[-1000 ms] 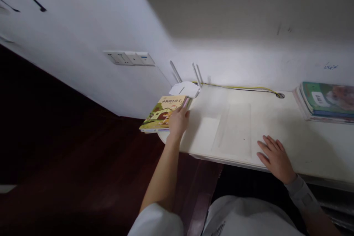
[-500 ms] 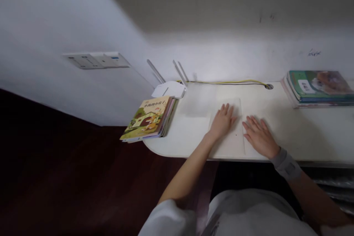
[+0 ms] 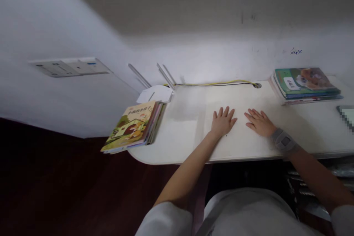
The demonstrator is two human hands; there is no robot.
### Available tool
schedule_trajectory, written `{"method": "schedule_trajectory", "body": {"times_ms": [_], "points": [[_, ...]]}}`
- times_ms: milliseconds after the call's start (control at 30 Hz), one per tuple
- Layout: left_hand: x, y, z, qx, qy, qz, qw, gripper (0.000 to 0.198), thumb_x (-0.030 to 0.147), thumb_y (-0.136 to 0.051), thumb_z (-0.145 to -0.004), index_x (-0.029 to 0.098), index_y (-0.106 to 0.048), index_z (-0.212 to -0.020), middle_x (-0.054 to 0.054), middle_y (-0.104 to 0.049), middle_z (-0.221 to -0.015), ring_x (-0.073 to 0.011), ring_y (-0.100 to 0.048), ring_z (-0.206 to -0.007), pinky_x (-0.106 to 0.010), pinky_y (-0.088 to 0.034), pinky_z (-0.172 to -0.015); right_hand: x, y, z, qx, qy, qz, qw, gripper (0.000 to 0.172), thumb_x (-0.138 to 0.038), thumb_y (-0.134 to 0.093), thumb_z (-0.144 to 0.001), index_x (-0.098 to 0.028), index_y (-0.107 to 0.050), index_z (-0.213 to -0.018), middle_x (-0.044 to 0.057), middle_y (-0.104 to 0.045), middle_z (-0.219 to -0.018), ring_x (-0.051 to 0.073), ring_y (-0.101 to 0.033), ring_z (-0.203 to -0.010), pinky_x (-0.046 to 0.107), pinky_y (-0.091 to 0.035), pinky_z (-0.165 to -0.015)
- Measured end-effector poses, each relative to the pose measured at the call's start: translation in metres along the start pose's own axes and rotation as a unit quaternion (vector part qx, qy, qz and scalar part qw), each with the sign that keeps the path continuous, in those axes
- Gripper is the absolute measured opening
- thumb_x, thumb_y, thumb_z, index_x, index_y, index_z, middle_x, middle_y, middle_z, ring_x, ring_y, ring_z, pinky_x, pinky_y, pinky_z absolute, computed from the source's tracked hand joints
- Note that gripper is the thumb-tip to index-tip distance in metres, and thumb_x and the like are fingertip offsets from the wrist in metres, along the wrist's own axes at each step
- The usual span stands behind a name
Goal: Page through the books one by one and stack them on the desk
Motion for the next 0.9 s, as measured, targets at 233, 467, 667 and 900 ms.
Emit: {"method": "schedule_trajectory", "body": {"times_ms": [233, 467, 667, 900], "points": [[0.003, 0.009, -0.002, -0.026, -0.003, 0.007, 1.0, 0.065, 0.058, -0.023, -0.095, 0.024, -0.025, -0.15, -0.01, -0.024, -0.157, -0.0358, -0.02, -0.143, -0.062, -0.02, -0.11, -0.003, 0.012, -0.004, -0.005, 0.009, 0.007, 1.0, 0.048, -0.041, -0.036, -0.096, -0.021, -0.047, -0.139, 0.014, -0.041, -0.148, 0.028, -0.038, -0.136, 0.052, -0.033, -0.106], [-0.015, 0.021, -0.012, -0.023, 0.02, 0.014, 0.999, 0.073, 0.063, -0.018, -0.093, 0.019, -0.023, -0.151, -0.014, -0.017, -0.158, -0.0363, -0.01, -0.146, -0.064, -0.016, -0.111, 0.003, 0.024, -0.018, 0.002, -0.014, 0.016, 1.0, 0.054, -0.048, -0.036, -0.096, -0.017, -0.047, -0.138, 0.02, -0.036, -0.15, 0.033, -0.032, -0.139, 0.056, -0.031, -0.105], [-0.031, 0.004, -0.011, -0.026, 0.029, 0.008, 0.999, 0.072, 0.065, -0.015, -0.091, 0.024, -0.026, -0.15, -0.01, -0.018, -0.159, -0.0385, -0.014, -0.144, -0.068, -0.016, -0.108, 0.022, 0.002, -0.022, -0.031, -0.041, 0.005, 0.999, 0.058, -0.052, -0.032, -0.096, -0.021, -0.039, -0.145, 0.016, -0.031, -0.154, 0.031, -0.029, -0.141, 0.057, -0.026, -0.109], [-0.032, 0.003, -0.011, -0.033, 0.056, 0.0, 0.998, 0.074, 0.067, -0.013, -0.09, 0.026, -0.024, -0.151, -0.006, -0.017, -0.159, -0.0368, -0.014, -0.145, -0.066, -0.017, -0.11, 0.033, -0.004, -0.024, -0.046, -0.032, -0.001, 0.998, 0.061, -0.057, -0.028, -0.095, -0.024, -0.036, -0.146, 0.012, -0.028, -0.155, 0.028, -0.026, -0.142, 0.053, -0.024, -0.111]]}}
Point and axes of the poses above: each hand's wrist, its own z-axis away from the middle knuckle, its own y-axis out of the back of the hand, x = y × z, the point moved 10 cm from there along -z, towards the middle knuckle
